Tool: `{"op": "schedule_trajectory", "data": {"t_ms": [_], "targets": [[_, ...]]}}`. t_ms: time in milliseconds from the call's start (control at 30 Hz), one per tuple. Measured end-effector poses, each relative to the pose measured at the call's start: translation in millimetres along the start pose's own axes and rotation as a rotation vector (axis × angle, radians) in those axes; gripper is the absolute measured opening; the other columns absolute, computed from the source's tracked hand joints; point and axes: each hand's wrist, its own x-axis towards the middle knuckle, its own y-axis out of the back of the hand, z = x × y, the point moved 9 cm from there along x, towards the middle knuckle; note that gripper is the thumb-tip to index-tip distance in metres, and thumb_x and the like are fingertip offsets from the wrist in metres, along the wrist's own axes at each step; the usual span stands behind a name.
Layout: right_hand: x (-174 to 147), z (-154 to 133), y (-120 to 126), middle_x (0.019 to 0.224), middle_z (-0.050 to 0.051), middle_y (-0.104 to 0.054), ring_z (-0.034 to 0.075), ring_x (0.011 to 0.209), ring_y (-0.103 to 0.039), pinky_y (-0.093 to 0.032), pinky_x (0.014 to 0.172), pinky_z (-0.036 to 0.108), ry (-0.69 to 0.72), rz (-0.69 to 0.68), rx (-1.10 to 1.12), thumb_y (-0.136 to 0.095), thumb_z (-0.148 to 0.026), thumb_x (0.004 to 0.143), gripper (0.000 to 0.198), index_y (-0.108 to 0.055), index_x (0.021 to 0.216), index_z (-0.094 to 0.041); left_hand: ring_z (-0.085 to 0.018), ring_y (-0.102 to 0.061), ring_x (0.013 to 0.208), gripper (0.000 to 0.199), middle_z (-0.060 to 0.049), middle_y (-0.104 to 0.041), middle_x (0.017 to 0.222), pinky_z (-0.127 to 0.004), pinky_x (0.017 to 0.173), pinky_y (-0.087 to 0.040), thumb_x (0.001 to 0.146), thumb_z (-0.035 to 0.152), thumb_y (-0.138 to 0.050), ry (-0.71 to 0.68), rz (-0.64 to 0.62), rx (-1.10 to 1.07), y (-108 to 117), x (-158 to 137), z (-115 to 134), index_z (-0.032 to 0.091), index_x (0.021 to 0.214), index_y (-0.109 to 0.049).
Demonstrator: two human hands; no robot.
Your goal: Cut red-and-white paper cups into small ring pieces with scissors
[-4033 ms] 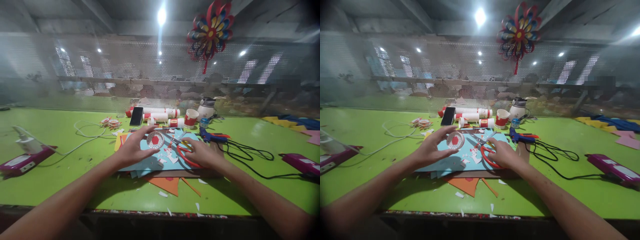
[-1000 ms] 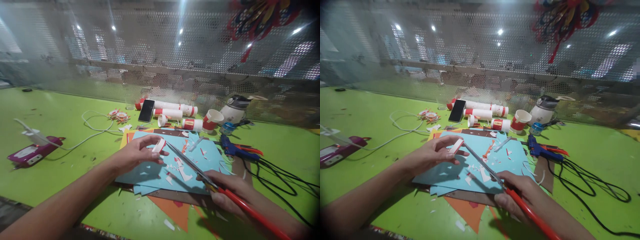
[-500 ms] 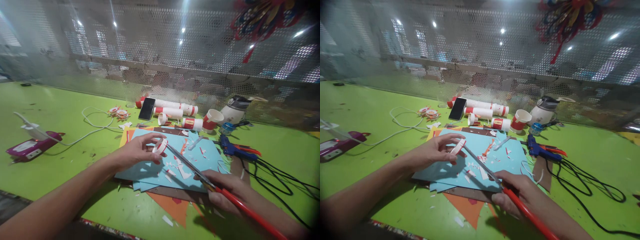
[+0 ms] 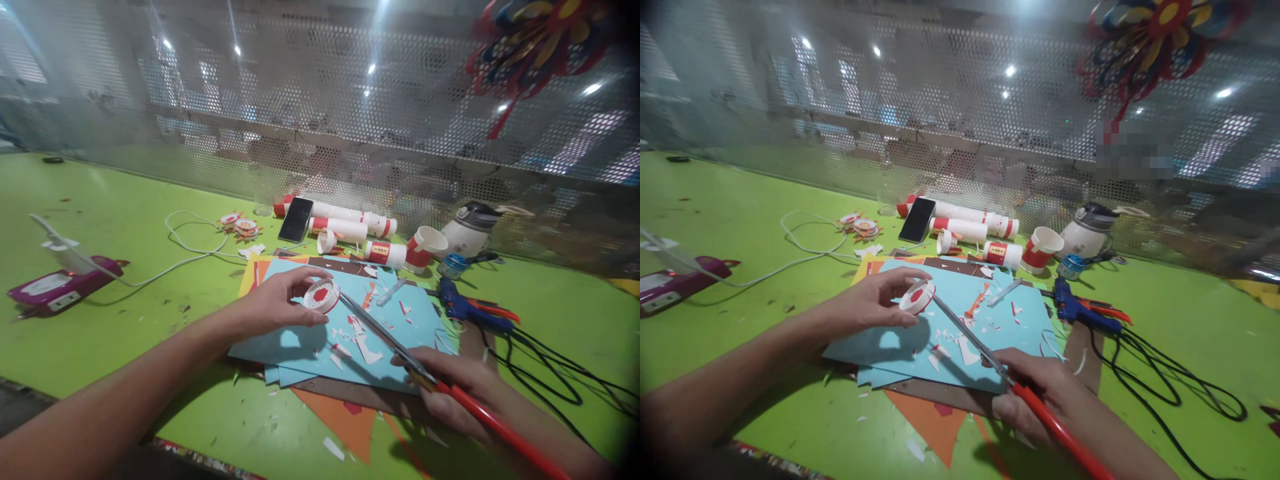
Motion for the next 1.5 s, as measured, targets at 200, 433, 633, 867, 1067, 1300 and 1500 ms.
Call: {"op": "schedule_trajectory", "data": {"t_ms": [200, 433, 633, 867, 1067, 1300, 1500], "targets": [[-5.7, 8.6, 3.1, 0.101, 0.004, -0.067, 0.024, 0.088, -0.063, -0.051, 0.077, 0.033, -0.002, 0.002, 0.015, -0.053, -0.055, 0.083, 0.045, -0.058, 0.119, -0.028, -0.021, -0.06, 0.096, 0.058, -0.007, -0.06, 0.113, -0.036, 0.081, -0.052, 0.064, 0.026, -0.077, -0.054, 0.036, 0.093, 4.1, -3.8, 12.3, 0.024, 0.118, -0.056], [-12.9, 16.9, 14.2, 0.118, 0.007, -0.065, 0.03, 0.104, -0.062, -0.055, 0.072, 0.029, 0.045, 0.104, -0.282, -0.06, -0.05, 0.079, 0.046, -0.059, 0.118, -0.026, -0.023, -0.054, 0.113, 0.059, -0.006, -0.055, 0.127, -0.038, 0.092, -0.048, 0.067, 0.031, -0.077, -0.093, 0.017, 0.164, 5.0, -7.0, 24.7, 0.026, 0.12, -0.053], [-9.9, 7.0, 17.6, 0.11, 0.005, -0.069, 0.026, 0.093, -0.067, -0.057, 0.061, 0.025, 0.166, 0.176, -0.418, -0.062, -0.05, 0.079, 0.038, -0.062, 0.109, -0.027, -0.023, -0.051, 0.119, 0.059, -0.006, -0.051, 0.132, -0.04, 0.097, -0.045, 0.068, 0.032, -0.076, -0.134, 0.025, 0.224, 7.5, -8.5, 29.1, 0.026, 0.122, -0.052], [-14.2, 4.3, 16.8, 0.109, 0.006, -0.07, 0.025, 0.093, -0.068, -0.057, 0.067, 0.025, 0.238, 0.23, -0.53, -0.068, -0.044, 0.076, 0.046, -0.058, 0.116, -0.025, -0.027, -0.047, 0.124, 0.058, -0.004, -0.048, 0.137, -0.041, 0.095, -0.046, 0.073, 0.035, -0.072, -0.218, 0.016, 0.331, 7.9, -11.4, 35.0, 0.033, 0.127, -0.051], [-13.6, -3.3, 15.8, 0.108, 0.006, -0.07, 0.024, 0.092, -0.069, -0.058, 0.067, 0.024, 0.272, 0.256, -0.57, -0.07, -0.04, 0.074, 0.046, -0.057, 0.116, -0.025, -0.025, -0.05, 0.121, 0.058, -0.004, -0.051, 0.135, -0.04, 0.1, -0.042, 0.072, 0.035, -0.073, -0.267, 0.005, 0.339, 8.2, -12.7, 38.0, 0.031, 0.126, -0.053], [-14.9, -23.2, 17.8, 0.101, 0.006, -0.073, 0.022, 0.084, -0.07, -0.057, 0.063, 0.022, 0.336, 0.333, -0.583, -0.065, -0.055, 0.077, 0.045, -0.061, 0.111, -0.025, -0.023, -0.053, 0.117, 0.057, -0.005, -0.054, 0.132, -0.037, 0.095, -0.046, 0.075, 0.037, -0.071, -0.245, -0.039, 0.348, 5.3, -14.0, 42.0, 0.027, 0.127, -0.051], [-13.5, -30.3, 17.3, 0.095, 0.005, -0.074, 0.021, 0.08, -0.071, -0.056, 0.058, 0.021, 0.379, 0.357, -0.537, -0.06, -0.062, 0.078, 0.045, -0.064, 0.106, -0.027, -0.023, -0.054, 0.113, 0.055, -0.005, -0.055, 0.129, -0.036, 0.093, -0.047, 0.074, 0.038, -0.072, -0.224, -0.058, 0.303, 4.4, -14.1, 41.9, 0.026, 0.124, -0.052]]}}
